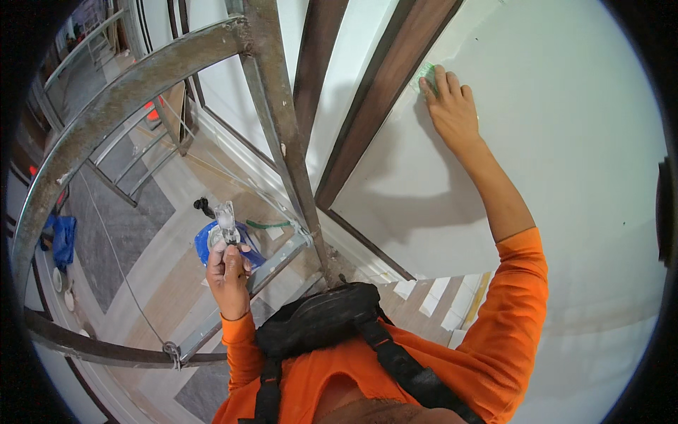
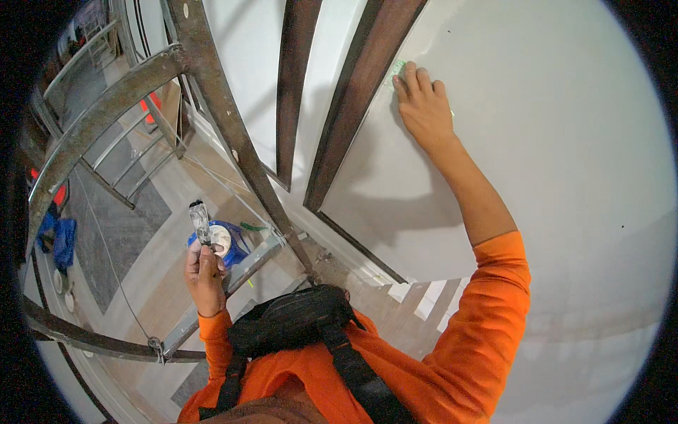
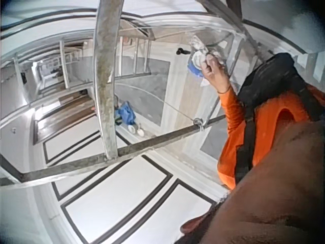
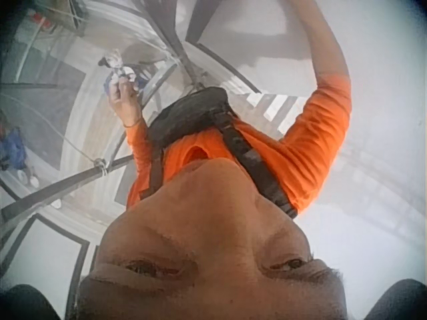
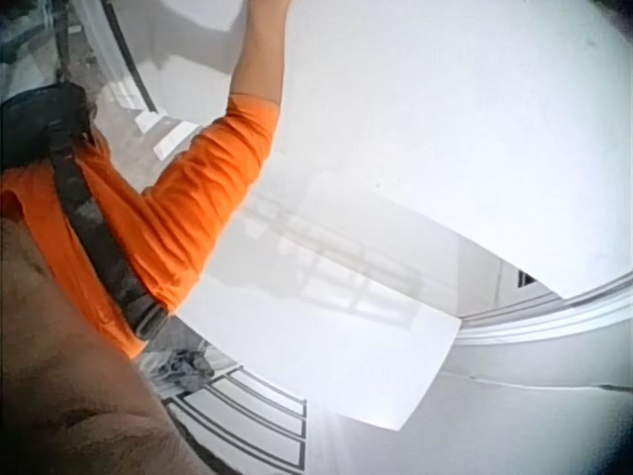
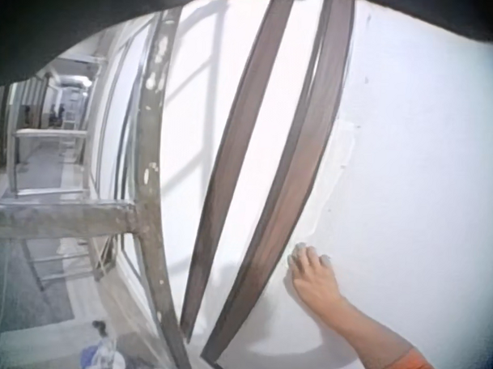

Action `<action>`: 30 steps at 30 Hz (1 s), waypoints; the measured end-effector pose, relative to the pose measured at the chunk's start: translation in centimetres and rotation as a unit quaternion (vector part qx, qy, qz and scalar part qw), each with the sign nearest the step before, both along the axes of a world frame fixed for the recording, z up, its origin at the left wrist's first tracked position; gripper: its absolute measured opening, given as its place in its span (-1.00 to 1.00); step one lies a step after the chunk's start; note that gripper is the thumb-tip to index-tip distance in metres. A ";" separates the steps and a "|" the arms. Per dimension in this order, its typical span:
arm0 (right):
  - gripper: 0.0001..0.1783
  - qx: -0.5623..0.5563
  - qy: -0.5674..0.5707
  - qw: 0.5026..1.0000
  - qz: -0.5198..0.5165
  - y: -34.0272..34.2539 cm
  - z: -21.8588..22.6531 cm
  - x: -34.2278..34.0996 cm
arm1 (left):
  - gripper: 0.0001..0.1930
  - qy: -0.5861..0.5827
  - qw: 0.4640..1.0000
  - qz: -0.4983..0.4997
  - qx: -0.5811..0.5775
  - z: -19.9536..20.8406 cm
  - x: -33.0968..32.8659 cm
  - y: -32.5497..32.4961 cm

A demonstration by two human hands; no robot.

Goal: The person applies patching compound to a wall surface using a putty knife and a flexible spreader, then smooths the surface by wiping it with a sanding block.

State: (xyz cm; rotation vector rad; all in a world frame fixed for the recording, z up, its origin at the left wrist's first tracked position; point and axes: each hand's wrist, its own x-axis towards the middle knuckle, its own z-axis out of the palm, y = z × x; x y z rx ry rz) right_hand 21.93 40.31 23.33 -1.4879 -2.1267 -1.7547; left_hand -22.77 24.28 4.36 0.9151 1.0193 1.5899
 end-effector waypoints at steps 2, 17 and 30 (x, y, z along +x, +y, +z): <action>-0.60 -0.001 -0.012 0.999 -0.048 0.1 -0.2 -1.0 | -0.70 0.000 1.000 -0.005 -0.005 0.0 0.0 0.1; -0.41 -0.303 0.900 0.114 0.293 -16.5 -10.5 -5.3 | -0.69 0.031 0.952 -0.304 0.020 4.5 5.2 -0.1; -0.27 -0.292 0.889 0.004 0.353 -20.2 -14.3 -7.6 | -0.61 0.145 0.899 -0.413 0.007 7.0 11.7 1.7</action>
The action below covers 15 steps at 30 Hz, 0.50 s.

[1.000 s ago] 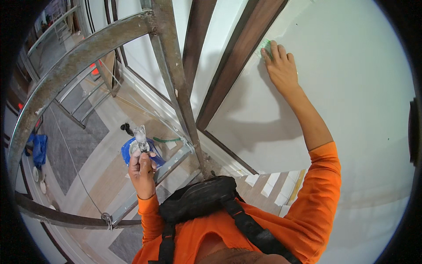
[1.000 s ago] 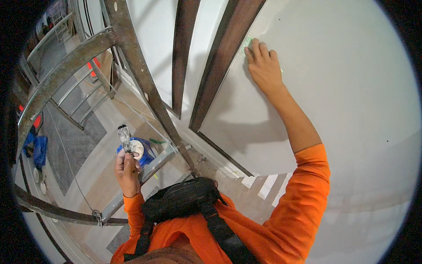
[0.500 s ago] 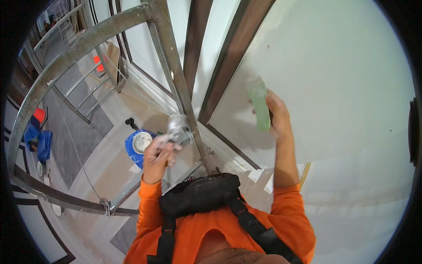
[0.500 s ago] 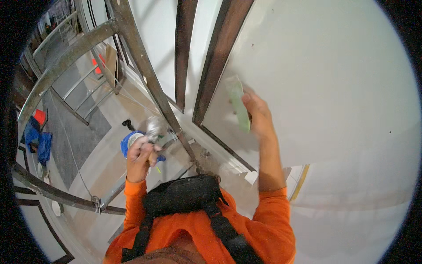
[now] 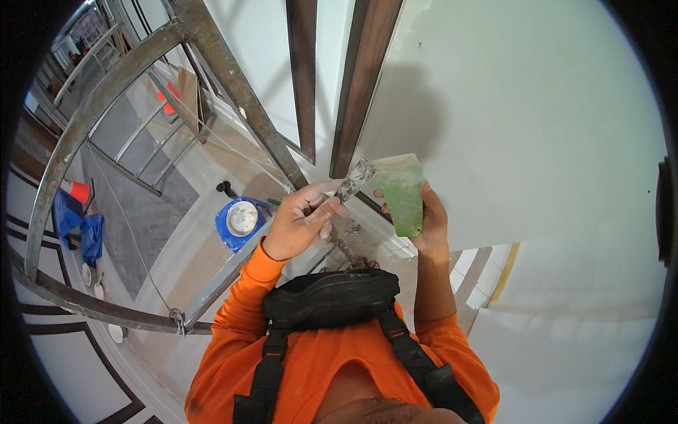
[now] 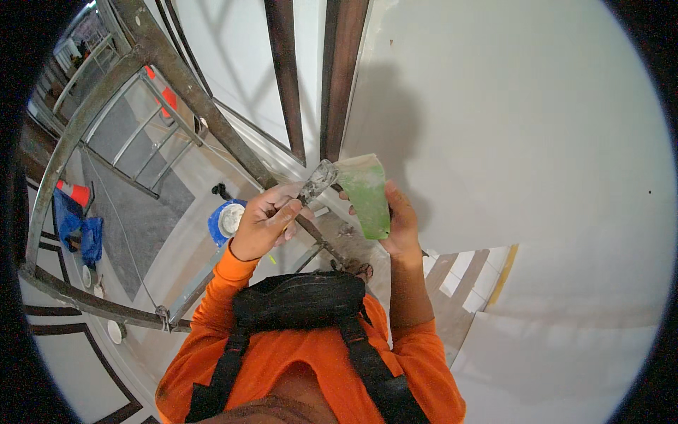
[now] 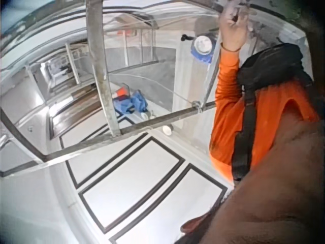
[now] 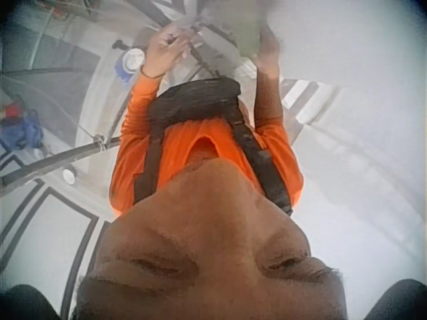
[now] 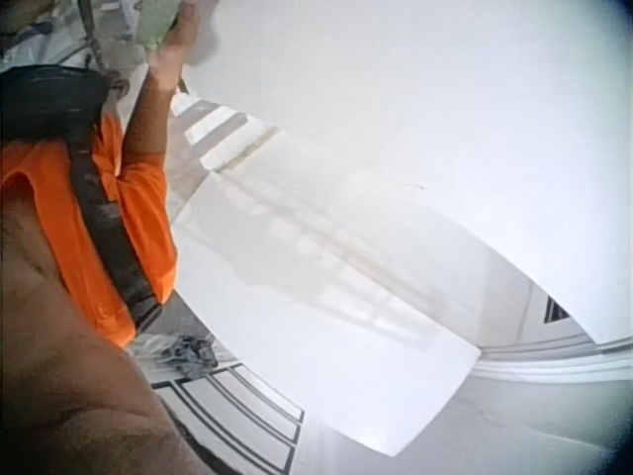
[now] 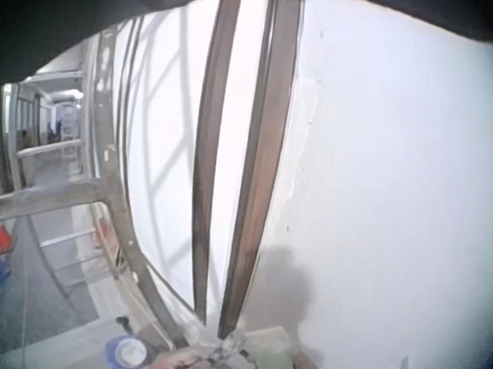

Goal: The person applies patching compound to a wall surface using a putty knife and a flexible spreader, then smooths the surface by wiping it with a sanding block.

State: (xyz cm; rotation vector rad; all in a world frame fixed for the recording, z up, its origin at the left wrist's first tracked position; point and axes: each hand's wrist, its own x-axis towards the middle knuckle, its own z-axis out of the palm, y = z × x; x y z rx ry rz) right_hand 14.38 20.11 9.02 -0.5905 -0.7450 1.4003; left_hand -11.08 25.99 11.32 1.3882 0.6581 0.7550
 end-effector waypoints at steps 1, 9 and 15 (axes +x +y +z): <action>-0.27 -0.004 -0.014 1.000 -0.006 0.0 0.1 0.0 | -0.61 0.007 1.000 -0.003 -0.003 0.0 0.1 0.1; -0.40 -0.007 -0.132 0.991 -0.028 -0.2 -0.6 0.8 | -0.62 0.010 1.000 -0.004 -0.021 -1.1 0.0 1.4; -0.45 0.004 -0.213 0.976 -0.032 0.7 -1.4 1.2 | -0.59 -0.002 0.999 -0.017 -0.036 -1.4 -0.1 2.3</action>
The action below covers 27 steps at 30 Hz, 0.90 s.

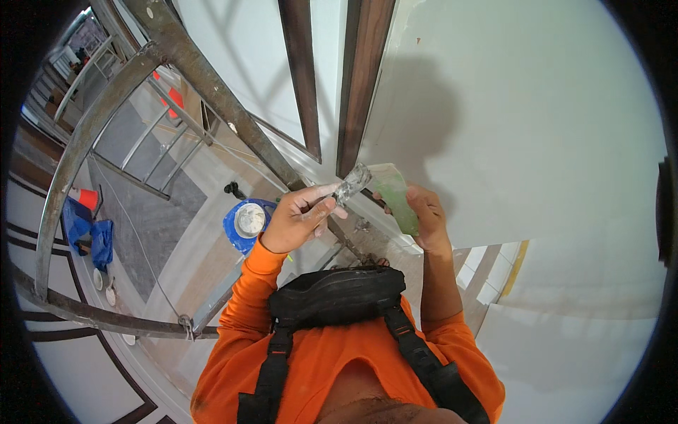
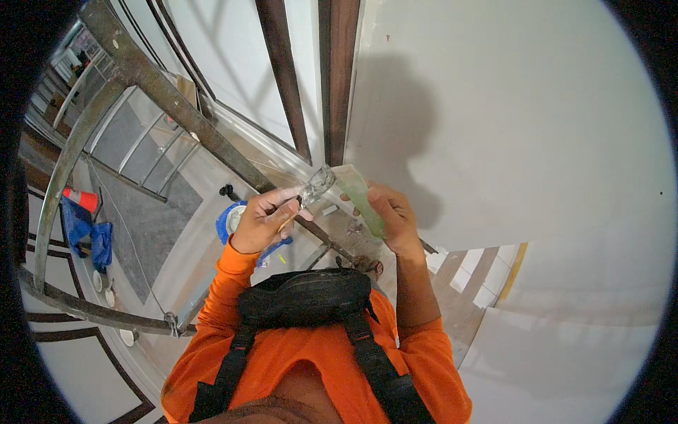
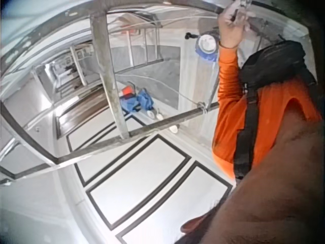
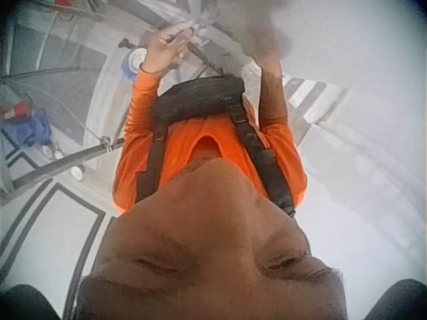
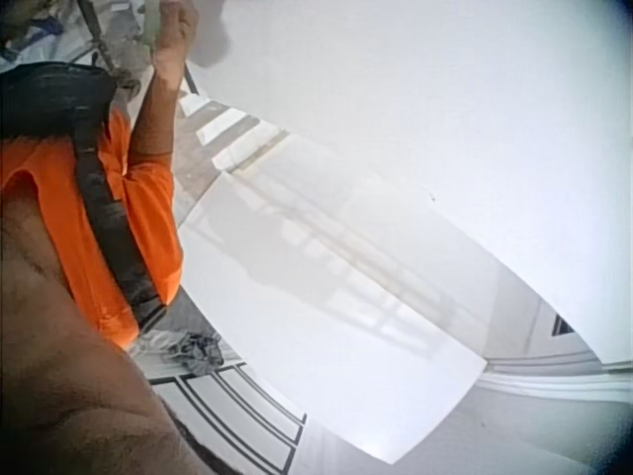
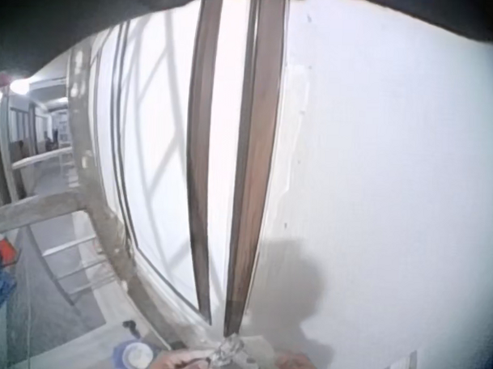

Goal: The person applies patching compound to a wall surface using a putty knife and a flexible spreader, then smooths the surface by wiping it with a sanding block.

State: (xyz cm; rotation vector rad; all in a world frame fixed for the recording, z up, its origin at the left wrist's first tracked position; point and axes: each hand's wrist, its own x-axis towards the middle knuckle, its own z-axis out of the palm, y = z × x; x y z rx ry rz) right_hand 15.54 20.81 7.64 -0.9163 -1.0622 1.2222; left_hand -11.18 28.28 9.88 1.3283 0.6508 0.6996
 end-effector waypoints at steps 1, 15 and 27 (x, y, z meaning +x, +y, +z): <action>-0.46 -0.002 -0.013 1.000 -0.002 0.1 -0.1 0.0 | -0.59 -0.006 1.000 -0.001 -0.003 0.0 0.1 0.0; -0.62 0.087 -0.123 0.988 -0.034 0.5 -0.3 0.7 | -0.60 -0.035 0.997 -0.053 -0.043 -0.5 1.1 1.1; -0.58 -0.010 -0.212 0.975 -0.059 0.9 -0.8 2.3 | -0.65 -0.131 0.990 -0.042 -0.036 -0.6 1.7 1.2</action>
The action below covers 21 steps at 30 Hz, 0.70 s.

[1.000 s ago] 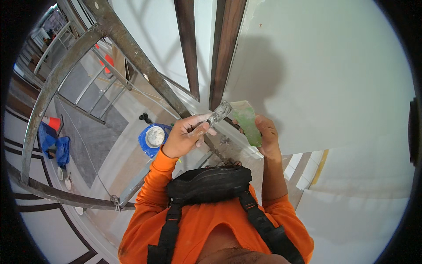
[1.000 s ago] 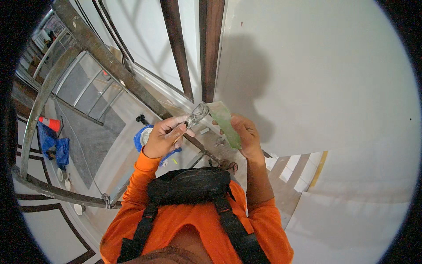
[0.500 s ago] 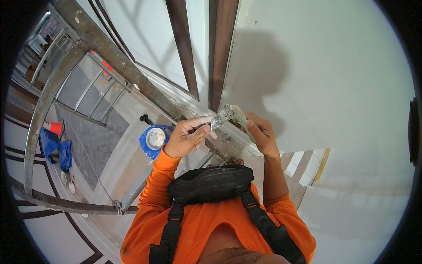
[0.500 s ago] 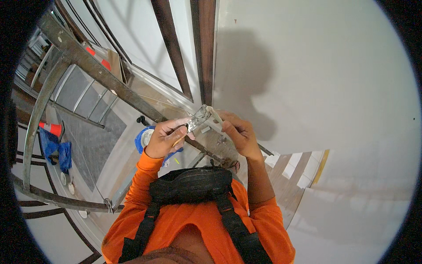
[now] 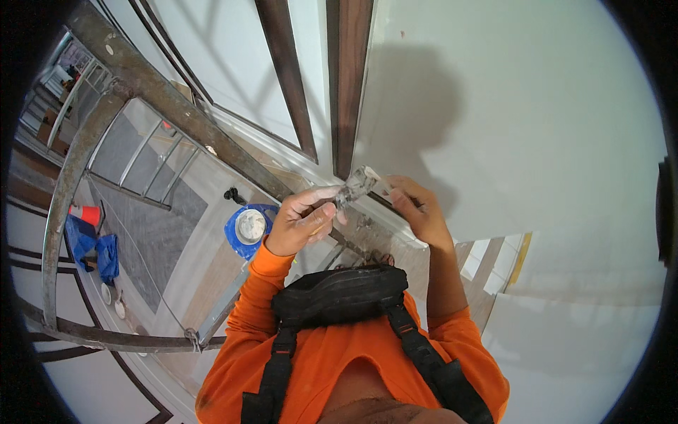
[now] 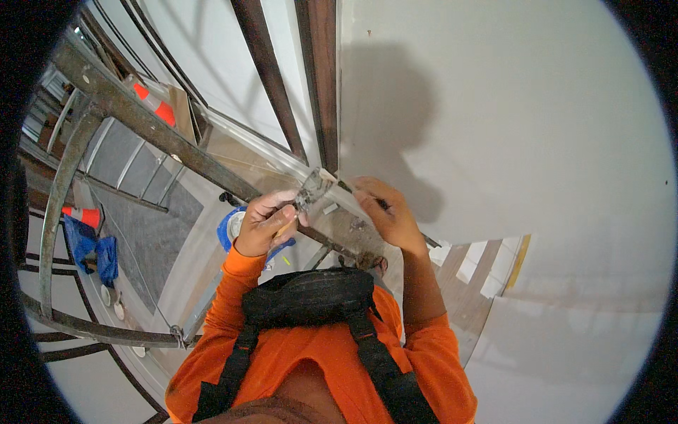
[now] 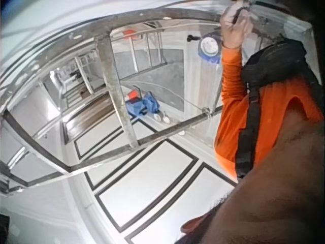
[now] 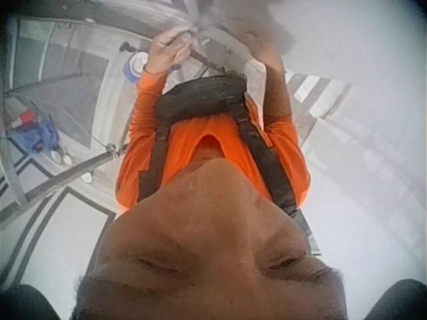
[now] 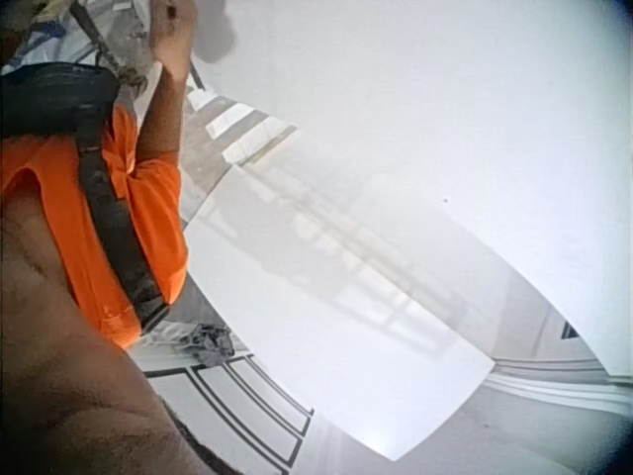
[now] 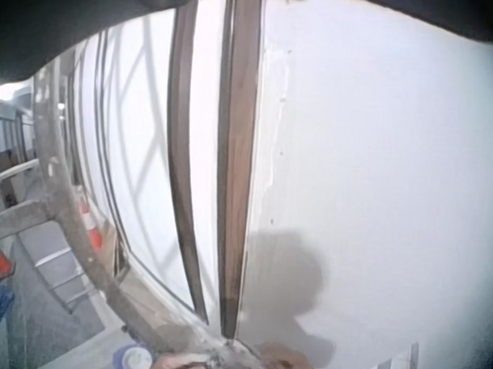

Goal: The person applies patching compound to a wall surface using a putty knife and a flexible spreader, then smooths the surface by wiping it with a sanding block.

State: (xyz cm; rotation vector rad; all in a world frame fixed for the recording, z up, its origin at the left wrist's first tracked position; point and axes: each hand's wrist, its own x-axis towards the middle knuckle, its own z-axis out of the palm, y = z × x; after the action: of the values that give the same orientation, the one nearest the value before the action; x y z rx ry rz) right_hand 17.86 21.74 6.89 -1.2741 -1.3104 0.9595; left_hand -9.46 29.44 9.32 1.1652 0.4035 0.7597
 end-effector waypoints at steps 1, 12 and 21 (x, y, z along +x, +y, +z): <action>-0.56 -0.050 0.051 0.997 -0.024 -0.1 -0.2 -0.1 | -0.65 -0.009 1.000 0.018 0.015 0.0 0.2 0.1; -0.37 -0.144 0.456 0.878 0.035 -1.4 2.6 -1.7 | -0.70 0.134 0.947 0.121 0.265 -1.5 1.7 0.7; -0.36 -0.147 0.420 0.893 0.073 -1.9 3.8 -0.4 | -0.75 0.128 0.931 0.126 0.319 -2.3 2.1 1.2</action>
State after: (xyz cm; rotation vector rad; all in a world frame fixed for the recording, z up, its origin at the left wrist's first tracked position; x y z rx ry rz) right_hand 17.45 19.83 10.73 -0.7968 -0.5866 1.6264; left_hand -7.37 30.61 7.01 1.8618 0.5517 1.0052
